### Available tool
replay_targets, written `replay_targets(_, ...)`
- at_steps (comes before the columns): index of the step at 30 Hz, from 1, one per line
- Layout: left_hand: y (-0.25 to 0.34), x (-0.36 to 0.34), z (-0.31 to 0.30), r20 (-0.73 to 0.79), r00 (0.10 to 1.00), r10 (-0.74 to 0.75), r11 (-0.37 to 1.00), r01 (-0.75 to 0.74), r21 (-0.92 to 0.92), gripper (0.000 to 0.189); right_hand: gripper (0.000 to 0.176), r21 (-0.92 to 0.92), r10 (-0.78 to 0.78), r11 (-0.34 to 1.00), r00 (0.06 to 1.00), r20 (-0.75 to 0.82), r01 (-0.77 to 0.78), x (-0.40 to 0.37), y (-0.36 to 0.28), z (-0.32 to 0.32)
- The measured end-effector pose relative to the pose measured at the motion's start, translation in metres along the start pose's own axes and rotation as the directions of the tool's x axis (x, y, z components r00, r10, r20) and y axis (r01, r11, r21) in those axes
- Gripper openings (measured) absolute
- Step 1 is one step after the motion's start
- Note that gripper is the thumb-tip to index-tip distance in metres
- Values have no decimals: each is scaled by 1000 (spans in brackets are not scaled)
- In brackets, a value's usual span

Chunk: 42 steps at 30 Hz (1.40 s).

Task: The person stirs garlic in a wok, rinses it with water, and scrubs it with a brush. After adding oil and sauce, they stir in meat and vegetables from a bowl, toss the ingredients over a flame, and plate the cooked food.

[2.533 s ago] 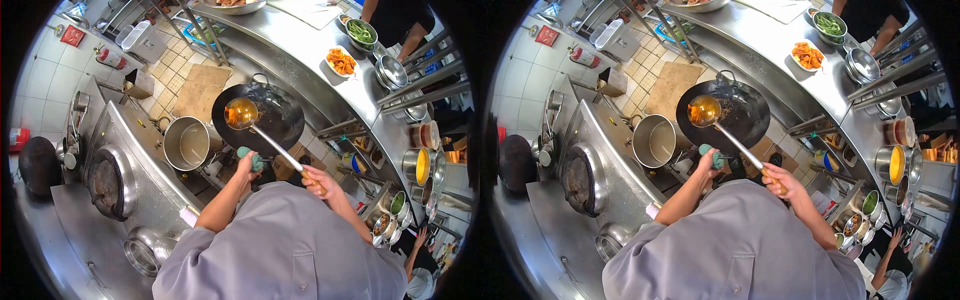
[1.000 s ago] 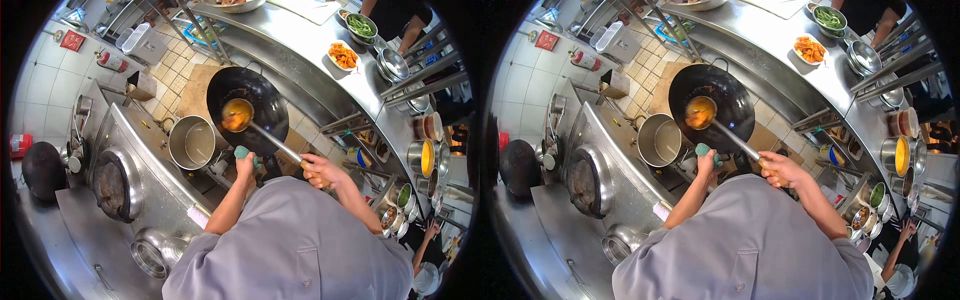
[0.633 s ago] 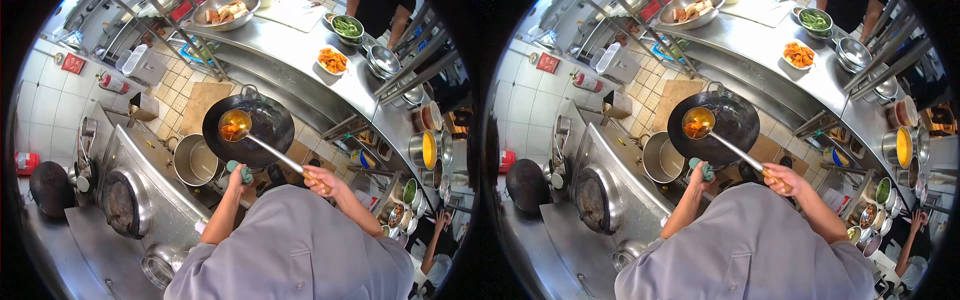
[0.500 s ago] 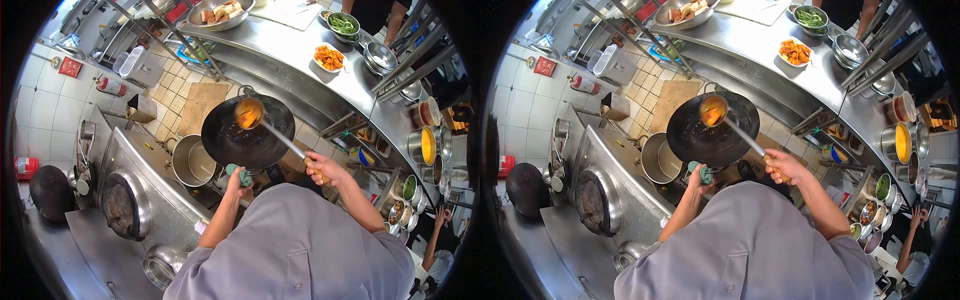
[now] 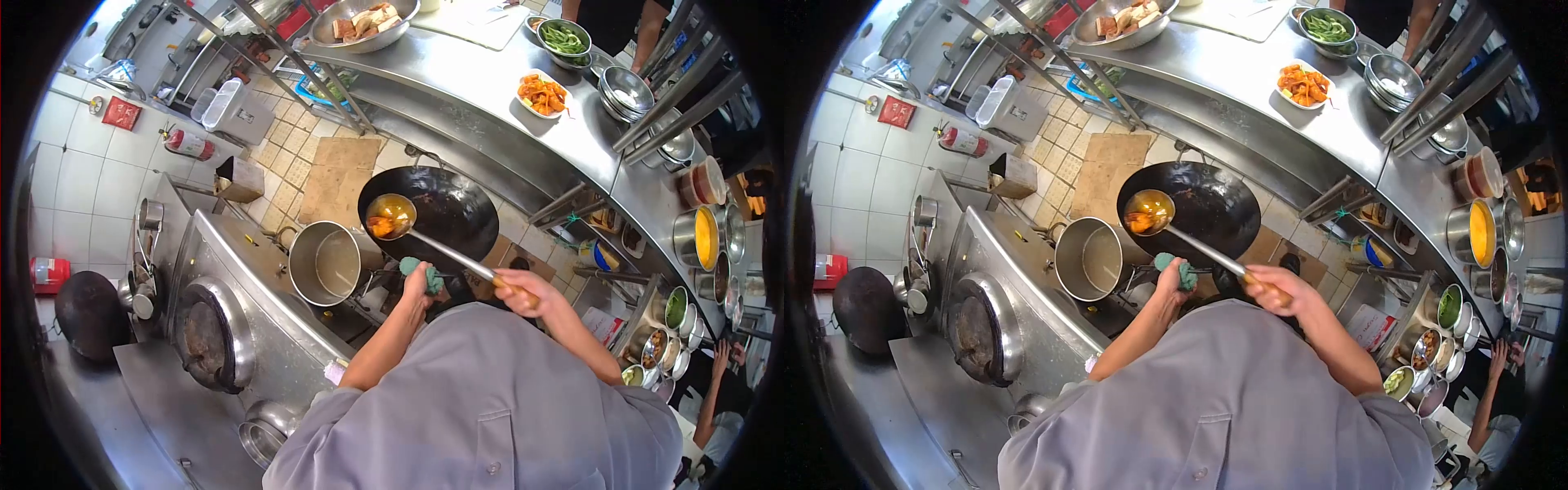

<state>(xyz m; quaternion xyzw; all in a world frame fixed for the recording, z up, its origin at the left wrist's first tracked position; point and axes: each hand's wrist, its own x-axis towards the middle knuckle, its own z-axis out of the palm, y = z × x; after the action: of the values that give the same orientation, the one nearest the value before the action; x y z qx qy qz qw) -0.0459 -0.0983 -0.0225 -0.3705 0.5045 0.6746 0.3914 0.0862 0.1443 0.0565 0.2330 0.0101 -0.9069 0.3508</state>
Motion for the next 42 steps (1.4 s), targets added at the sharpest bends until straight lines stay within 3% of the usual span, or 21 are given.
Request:
replay_targets(4,5,10,-12,-22,997,-69,997,68,-35,18,40,142,-21,990,977,214,-10,-44,32,-36)
replay_targets(8,18,-1,-24,16,983,-184,983,185,-9,19,31,62,-99,994,989,112,93,-15,32,-34)
replay_targets(9,18,-3,-22,-31,988,-153,988,153,-21,19,28,-29,-119,992,992,29,120,-9,29,-19)
replay_targets(11,10,13,-38,118,979,-169,984,174,-32,20,25,-111,-205,974,975,-81,195,-16,20,10)
replay_targets(12,6,23,-45,158,966,-206,975,216,-48,19,25,-261,-284,934,949,-135,243,-26,18,31)
replay_targets(13,3,21,-42,58,974,-220,971,224,-81,20,24,-408,-356,875,917,-181,259,-40,17,49)
replay_targets(14,3,16,-38,41,968,-248,965,251,-76,19,24,-409,-379,870,905,-195,276,-58,14,65)
replay_targets(16,-3,15,-37,35,976,-214,973,216,-83,17,58,-645,-556,709,788,-263,285,-83,11,97)
replay_targets(17,-6,17,-35,42,974,-221,971,224,-84,17,58,-648,-560,708,783,-270,282,-92,11,107)
replay_targets(19,-10,18,-32,35,974,-225,967,228,-115,16,61,-910,-817,378,524,-242,170,-108,8,123)
replay_targets(20,-12,18,-30,41,973,-229,966,232,-116,16,61,-912,-818,377,520,-244,165,-112,3,130)
replay_targets(22,-15,18,-26,2,967,-255,957,252,-142,15,59,-984,-933,167,313,-176,-57,-120,-7,141)
replay_targets(23,-16,17,-26,4,966,-257,957,255,-138,15,59,-984,-934,169,309,-178,-57,-123,-14,139)
replay_targets(25,-18,18,-25,-11,961,-276,955,273,-112,15,55,-990,-968,133,209,-139,-42,-130,-32,129)
replay_targets(28,-18,19,-25,-1,951,-308,949,307,-71,15,56,-997,-983,62,168,-69,-49,-131,-59,105)
replay_targets(33,-23,28,-29,22,953,-301,952,302,-53,17,55,-991,-981,132,146,-132,-10,-138,-65,116)
replay_targets(38,-21,31,-23,1,960,-281,959,280,-46,18,54,-995,-993,90,69,-93,-38,-146,-57,123)
replay_targets(42,-23,31,-18,-18,955,-297,955,297,-18,18,55,-999,-996,34,80,-34,-4,-146,-38,119)
